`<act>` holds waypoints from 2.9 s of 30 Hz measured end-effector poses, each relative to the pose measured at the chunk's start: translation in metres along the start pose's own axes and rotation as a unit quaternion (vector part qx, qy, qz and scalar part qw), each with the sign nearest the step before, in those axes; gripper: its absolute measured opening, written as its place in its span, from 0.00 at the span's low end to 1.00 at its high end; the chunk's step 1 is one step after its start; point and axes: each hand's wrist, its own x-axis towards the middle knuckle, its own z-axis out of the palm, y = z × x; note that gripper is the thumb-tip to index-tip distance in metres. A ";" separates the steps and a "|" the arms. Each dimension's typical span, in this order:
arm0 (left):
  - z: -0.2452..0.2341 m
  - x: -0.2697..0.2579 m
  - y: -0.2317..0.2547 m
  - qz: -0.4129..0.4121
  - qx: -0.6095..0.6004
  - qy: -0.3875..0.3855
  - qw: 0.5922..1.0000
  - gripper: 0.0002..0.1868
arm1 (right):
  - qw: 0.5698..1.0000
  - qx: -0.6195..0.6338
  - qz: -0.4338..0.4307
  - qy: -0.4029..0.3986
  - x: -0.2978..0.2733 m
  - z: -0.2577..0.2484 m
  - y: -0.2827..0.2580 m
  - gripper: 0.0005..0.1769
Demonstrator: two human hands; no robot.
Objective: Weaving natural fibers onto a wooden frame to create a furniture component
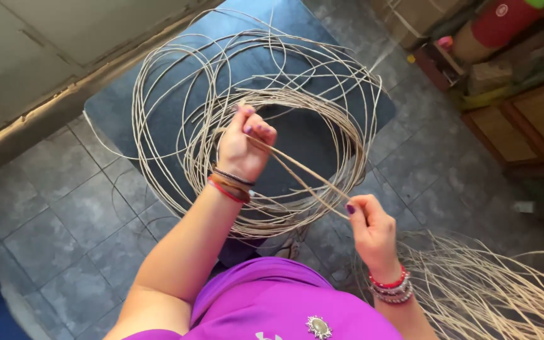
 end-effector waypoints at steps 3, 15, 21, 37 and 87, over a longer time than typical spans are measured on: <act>0.013 -0.020 -0.013 0.069 0.052 -0.046 0.995 0.16 | 0.988 -0.155 0.022 -0.005 -0.005 -0.009 0.003 0.04; 0.016 -0.086 -0.141 0.131 0.452 -0.292 0.833 0.14 | 0.997 0.027 -0.061 -0.041 -0.002 -0.006 -0.014 0.22; 0.068 -0.069 -0.072 0.061 0.140 -0.104 0.983 0.16 | 0.995 -0.077 0.013 -0.068 -0.027 -0.076 0.029 0.15; 0.055 -0.080 -0.124 0.095 0.336 -0.234 0.907 0.22 | 0.990 -0.050 0.065 -0.114 -0.059 -0.102 0.027 0.16; 0.046 -0.144 -0.295 -0.207 0.428 -0.379 0.794 0.26 | 0.920 0.035 0.230 0.316 -0.250 -0.114 0.025 0.17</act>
